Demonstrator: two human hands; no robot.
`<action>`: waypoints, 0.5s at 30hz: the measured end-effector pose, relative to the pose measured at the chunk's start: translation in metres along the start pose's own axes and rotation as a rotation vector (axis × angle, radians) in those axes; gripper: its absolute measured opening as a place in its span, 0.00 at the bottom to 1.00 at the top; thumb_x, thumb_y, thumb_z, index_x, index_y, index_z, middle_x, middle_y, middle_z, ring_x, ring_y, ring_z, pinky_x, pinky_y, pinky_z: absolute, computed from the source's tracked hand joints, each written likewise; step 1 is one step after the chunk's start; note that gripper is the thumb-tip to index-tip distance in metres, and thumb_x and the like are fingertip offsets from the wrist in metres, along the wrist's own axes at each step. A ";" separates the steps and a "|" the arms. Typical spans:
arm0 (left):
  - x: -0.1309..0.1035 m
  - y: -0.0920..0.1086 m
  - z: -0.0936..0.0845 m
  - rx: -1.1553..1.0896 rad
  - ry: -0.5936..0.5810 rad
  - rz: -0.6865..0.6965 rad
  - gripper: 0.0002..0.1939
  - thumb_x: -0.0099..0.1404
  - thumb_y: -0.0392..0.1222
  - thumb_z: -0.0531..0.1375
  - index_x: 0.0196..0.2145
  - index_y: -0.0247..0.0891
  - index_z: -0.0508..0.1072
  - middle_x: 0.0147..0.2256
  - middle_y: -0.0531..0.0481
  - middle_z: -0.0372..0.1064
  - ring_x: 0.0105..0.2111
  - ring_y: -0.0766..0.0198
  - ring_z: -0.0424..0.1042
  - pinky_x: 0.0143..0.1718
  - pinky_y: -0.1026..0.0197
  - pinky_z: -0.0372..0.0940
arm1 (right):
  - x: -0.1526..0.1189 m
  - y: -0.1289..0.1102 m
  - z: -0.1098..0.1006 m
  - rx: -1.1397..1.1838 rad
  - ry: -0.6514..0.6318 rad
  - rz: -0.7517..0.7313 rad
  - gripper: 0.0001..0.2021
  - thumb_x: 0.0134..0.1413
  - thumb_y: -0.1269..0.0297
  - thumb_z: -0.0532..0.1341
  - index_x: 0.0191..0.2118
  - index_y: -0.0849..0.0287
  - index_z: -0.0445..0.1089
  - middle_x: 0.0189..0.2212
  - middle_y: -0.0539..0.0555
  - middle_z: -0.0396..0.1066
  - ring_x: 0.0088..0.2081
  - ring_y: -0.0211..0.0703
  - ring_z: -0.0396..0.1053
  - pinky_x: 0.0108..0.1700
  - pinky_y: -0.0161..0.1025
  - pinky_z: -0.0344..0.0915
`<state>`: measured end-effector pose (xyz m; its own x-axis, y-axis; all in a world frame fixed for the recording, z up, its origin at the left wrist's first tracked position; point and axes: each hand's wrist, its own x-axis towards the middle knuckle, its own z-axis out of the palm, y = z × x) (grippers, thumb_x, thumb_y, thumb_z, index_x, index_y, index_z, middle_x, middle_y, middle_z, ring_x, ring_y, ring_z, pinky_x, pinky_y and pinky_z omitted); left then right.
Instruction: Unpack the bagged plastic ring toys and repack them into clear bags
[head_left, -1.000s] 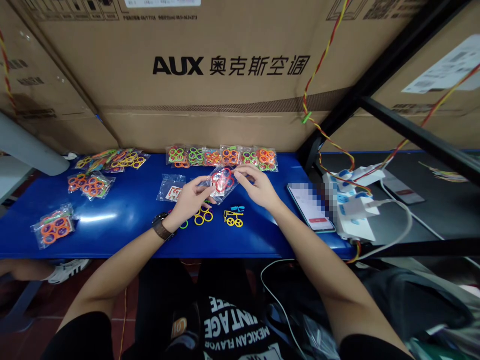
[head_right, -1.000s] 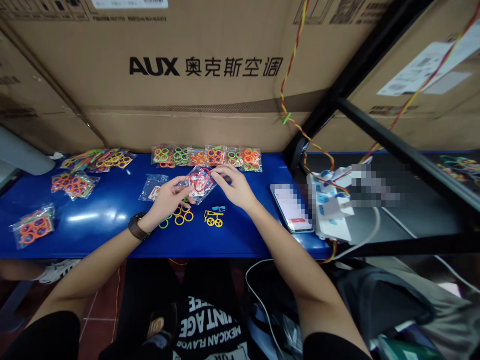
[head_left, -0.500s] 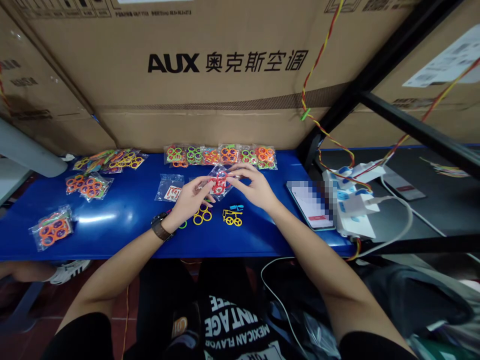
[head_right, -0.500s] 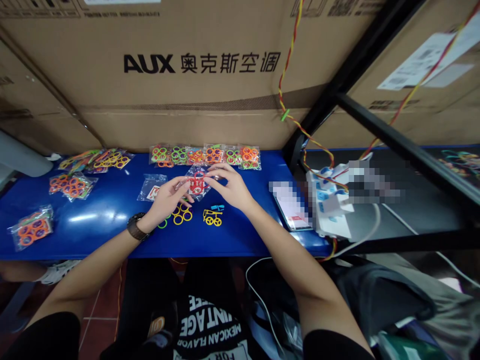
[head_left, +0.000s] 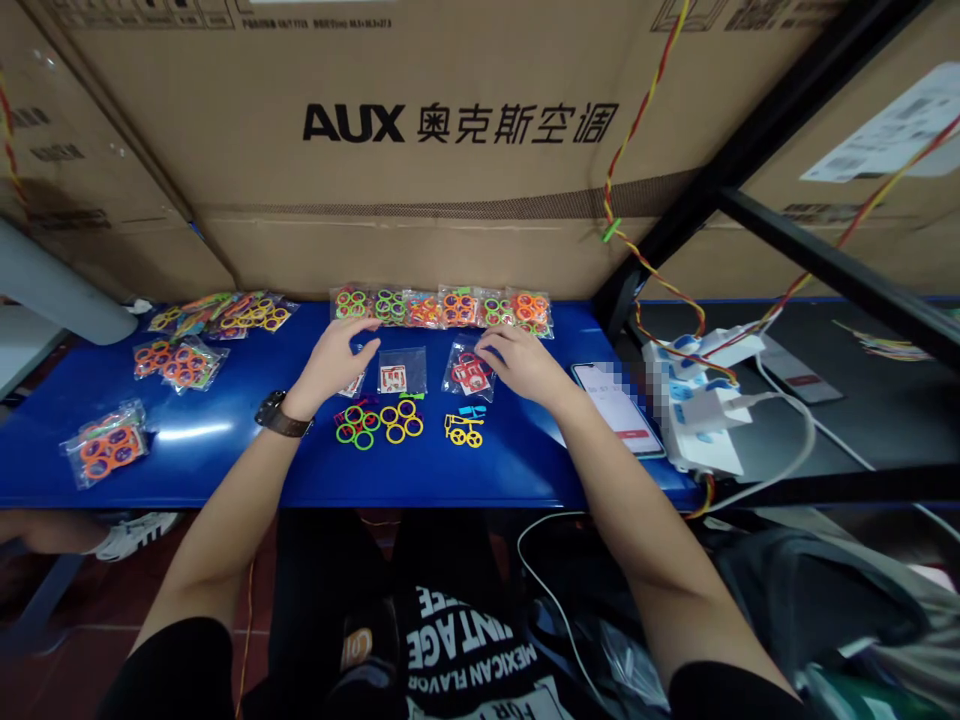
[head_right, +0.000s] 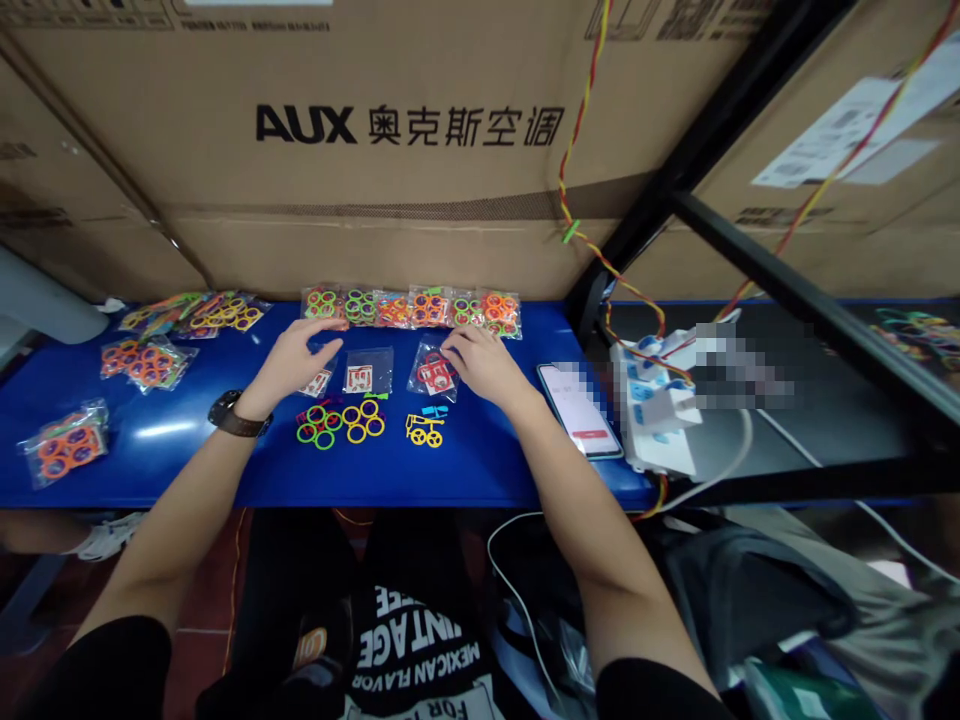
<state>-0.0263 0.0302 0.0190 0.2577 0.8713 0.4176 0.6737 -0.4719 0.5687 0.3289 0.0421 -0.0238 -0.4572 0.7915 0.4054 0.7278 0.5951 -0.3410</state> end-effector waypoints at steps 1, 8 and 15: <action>0.000 -0.007 0.001 0.077 -0.065 0.016 0.21 0.71 0.42 0.63 0.60 0.40 0.76 0.59 0.41 0.77 0.62 0.49 0.71 0.68 0.40 0.62 | -0.001 0.000 0.001 -0.012 0.001 0.004 0.11 0.72 0.58 0.58 0.48 0.54 0.77 0.51 0.63 0.76 0.55 0.61 0.74 0.60 0.65 0.69; 0.001 -0.032 0.016 0.329 -0.257 0.027 0.22 0.75 0.44 0.60 0.64 0.41 0.73 0.69 0.39 0.65 0.75 0.42 0.51 0.73 0.24 0.34 | 0.001 -0.054 -0.005 0.084 -0.005 -0.130 0.13 0.74 0.55 0.59 0.55 0.52 0.75 0.54 0.60 0.76 0.57 0.57 0.73 0.59 0.58 0.68; 0.006 -0.031 0.022 0.347 -0.257 0.120 0.12 0.76 0.41 0.59 0.47 0.39 0.83 0.64 0.42 0.72 0.73 0.49 0.59 0.76 0.33 0.41 | -0.008 -0.105 0.010 0.100 -0.242 -0.416 0.17 0.72 0.46 0.60 0.51 0.53 0.78 0.48 0.56 0.77 0.49 0.51 0.73 0.54 0.49 0.64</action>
<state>-0.0307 0.0534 -0.0119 0.4826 0.8389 0.2517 0.8097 -0.5369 0.2368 0.2511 -0.0259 0.0006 -0.8129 0.4864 0.3203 0.4109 0.8688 -0.2765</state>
